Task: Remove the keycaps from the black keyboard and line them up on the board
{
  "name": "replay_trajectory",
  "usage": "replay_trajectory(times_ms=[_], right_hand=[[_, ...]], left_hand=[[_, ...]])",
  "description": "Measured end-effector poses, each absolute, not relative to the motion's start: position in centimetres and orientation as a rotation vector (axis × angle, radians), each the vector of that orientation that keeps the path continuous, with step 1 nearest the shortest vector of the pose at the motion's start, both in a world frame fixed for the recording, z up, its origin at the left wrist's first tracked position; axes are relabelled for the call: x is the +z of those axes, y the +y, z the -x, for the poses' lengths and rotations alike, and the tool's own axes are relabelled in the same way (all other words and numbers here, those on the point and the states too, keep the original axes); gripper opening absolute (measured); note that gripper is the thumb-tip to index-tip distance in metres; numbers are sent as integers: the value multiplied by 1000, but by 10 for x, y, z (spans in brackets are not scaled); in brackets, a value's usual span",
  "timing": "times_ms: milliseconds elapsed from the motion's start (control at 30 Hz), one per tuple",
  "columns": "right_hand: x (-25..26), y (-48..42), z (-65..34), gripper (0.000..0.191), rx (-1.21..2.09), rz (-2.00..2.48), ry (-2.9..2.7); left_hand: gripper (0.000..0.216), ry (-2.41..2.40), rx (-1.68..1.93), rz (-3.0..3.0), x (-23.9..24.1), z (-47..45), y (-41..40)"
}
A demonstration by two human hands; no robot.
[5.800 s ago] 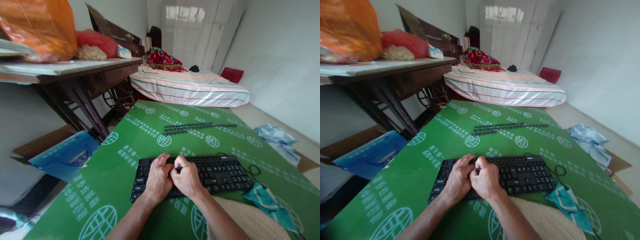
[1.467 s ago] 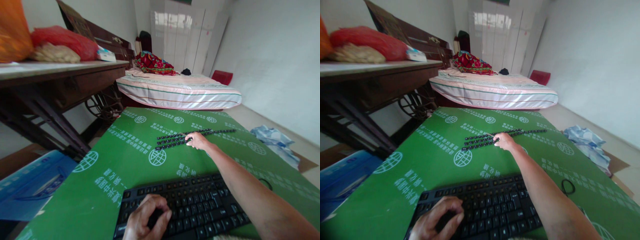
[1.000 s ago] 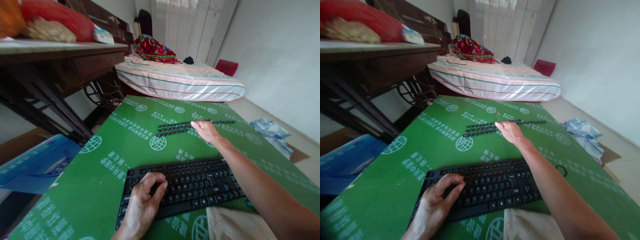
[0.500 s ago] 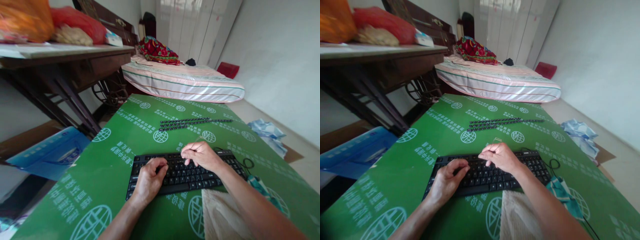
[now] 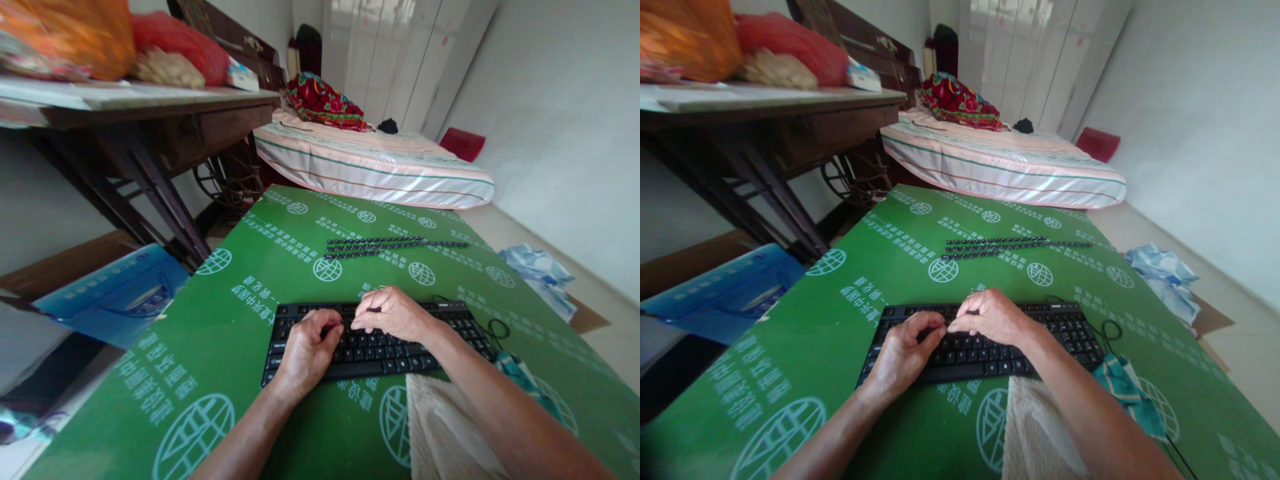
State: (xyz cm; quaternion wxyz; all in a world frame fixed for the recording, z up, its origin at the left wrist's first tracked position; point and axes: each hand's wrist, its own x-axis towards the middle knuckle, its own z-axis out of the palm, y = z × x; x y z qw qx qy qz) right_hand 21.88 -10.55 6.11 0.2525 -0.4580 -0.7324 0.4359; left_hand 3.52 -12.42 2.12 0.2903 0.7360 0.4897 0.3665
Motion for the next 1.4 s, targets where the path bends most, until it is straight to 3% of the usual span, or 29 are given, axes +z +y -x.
replay_trajectory(times_ms=[1000, 1200, 1400], right_hand=[[58, -96, -215, 35, 1188, 1189, -2138], [52, -101, -215, 23, 893, 1274, -2168], [46, -110, -207, 25, 804, 1514, -2073]], left_hand=[[10, 1296, 984, -2008, 18, -34, -124], [10, 1284, 984, -2025, 18, -35, -124], [12, 1314, 909, -2082, 21, -38, -124]])
